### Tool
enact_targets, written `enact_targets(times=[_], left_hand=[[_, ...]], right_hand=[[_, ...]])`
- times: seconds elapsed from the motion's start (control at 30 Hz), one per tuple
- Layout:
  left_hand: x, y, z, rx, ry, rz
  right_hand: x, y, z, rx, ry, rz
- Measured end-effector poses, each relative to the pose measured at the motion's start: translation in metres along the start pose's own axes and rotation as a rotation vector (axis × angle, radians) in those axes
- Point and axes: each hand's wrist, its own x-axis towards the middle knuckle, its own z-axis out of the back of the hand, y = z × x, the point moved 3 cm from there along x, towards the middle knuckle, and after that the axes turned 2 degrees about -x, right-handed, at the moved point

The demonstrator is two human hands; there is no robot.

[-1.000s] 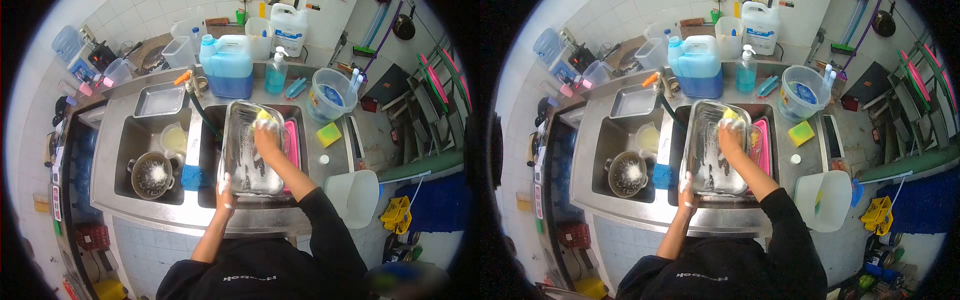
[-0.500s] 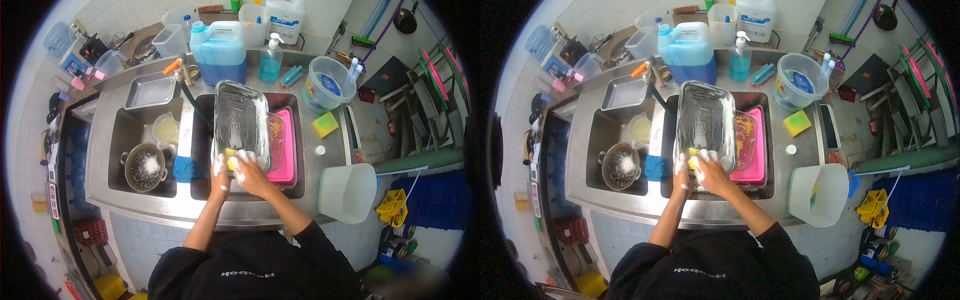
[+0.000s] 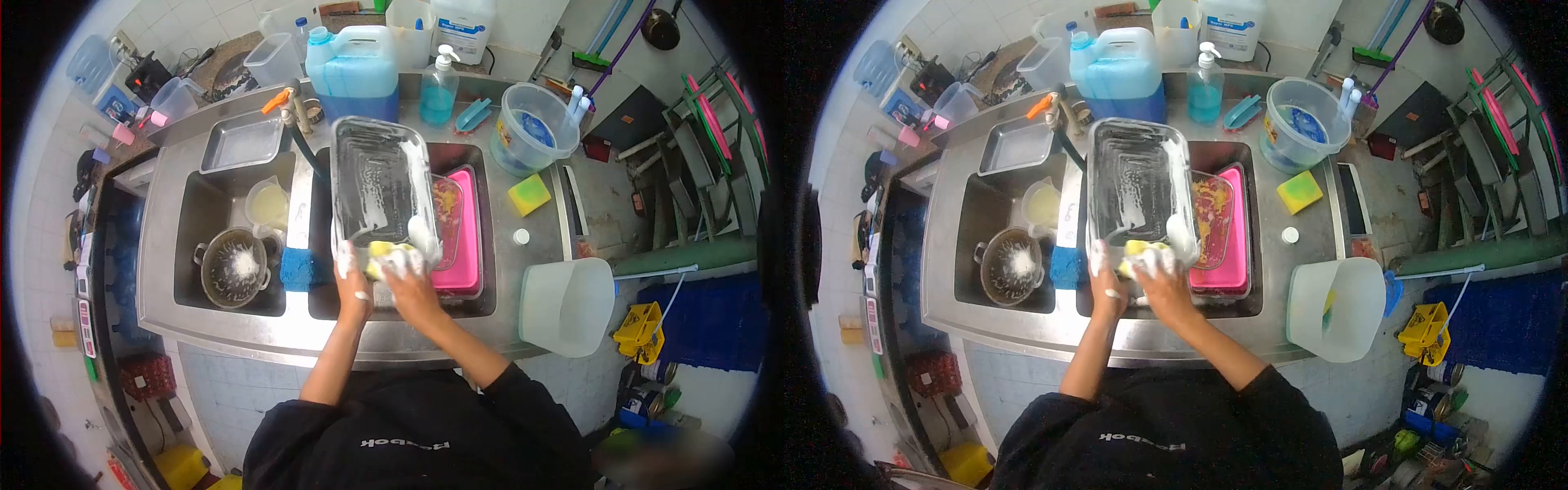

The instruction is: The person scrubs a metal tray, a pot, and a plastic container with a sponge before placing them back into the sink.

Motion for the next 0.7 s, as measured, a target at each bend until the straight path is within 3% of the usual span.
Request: enact_targets(times=[0.1,0.23,0.4,0.53,0.7], left_hand=[[-0.001,0.002,-0.002,-0.206,0.101,0.076],[-0.005,-0.007,-0.002,-0.233,-0.005,0.090],[-0.018,-0.026,-0.014,-0.290,-0.023,0.110],[-0.009,-0.011,-0.009,-0.328,-0.023,0.052],[-0.011,-0.039,-0.001,-0.262,-0.046,0.113]], right_hand=[[-0.007,0.005,0.000,-0.037,-0.030,0.088],[-0.024,-0.037,-0.007,-0.076,-0.126,0.152],[-0.018,-0.022,0.000,-0.221,-0.132,-0.053],[-0.009,0.026,-0.001,-0.108,-0.221,0.128],[-0.016,-0.025,0.023,-0.198,-0.160,0.178]])
